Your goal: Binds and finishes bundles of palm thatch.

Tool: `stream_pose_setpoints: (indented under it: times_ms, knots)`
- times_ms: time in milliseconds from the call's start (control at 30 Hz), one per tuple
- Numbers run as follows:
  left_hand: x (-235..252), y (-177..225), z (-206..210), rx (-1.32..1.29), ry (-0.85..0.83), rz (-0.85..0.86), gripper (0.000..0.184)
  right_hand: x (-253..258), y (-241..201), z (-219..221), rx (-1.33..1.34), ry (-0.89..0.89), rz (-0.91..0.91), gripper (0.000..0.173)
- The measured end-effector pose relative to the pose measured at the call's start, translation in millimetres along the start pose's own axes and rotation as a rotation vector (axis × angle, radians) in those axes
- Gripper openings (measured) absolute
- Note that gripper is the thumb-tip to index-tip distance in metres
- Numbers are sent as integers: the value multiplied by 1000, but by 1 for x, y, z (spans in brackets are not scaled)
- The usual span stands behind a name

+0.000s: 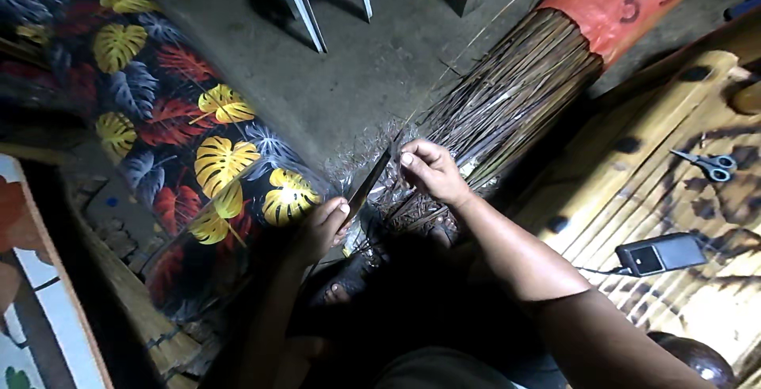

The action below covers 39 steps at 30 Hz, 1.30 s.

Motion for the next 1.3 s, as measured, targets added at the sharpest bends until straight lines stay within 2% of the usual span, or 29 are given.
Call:
stream_pose_setpoints:
  times_ms: [133, 200, 300, 400, 667, 900, 1200, 1300]
  knots:
    - [0, -2, -4, 32, 37, -2, 28, 3, 2, -13, 46, 82, 47, 19]
    - [1, -2, -5, 59, 52, 17, 28, -6, 6, 5, 52, -36, 153, 22]
    - [0, -1, -4, 111, 82, 28, 28, -25, 25, 49, 94, -316, 323, 26]
    - [-1, 1, -6, 151, 116, 12, 28, -29, 31, 60, 98, -389, 360, 27]
    - [-4, 4, -5, 165, 116, -5, 28, -16, 10, 37, -70, -208, 141, 21]
    - [-6, 5, -5, 221, 120, 37, 30, -2, 5, 2, 9, 2, 66, 17]
    - [-15, 5, -6, 230, 140, 5, 28, 1, -3, -14, -18, 120, -12, 17]
    - [-19, 1, -9, 253, 161, 1, 28, 1, -3, -26, -24, 252, -32, 18]
Point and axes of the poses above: each hand's wrist, its own x-axis towards the middle knuckle, its own z-axis out of the palm, y = z × x, the point moved 8 cm from there along x, towards the middle knuckle, and after that the axes turned 5 degrees about -z, right-handed, at the moved point
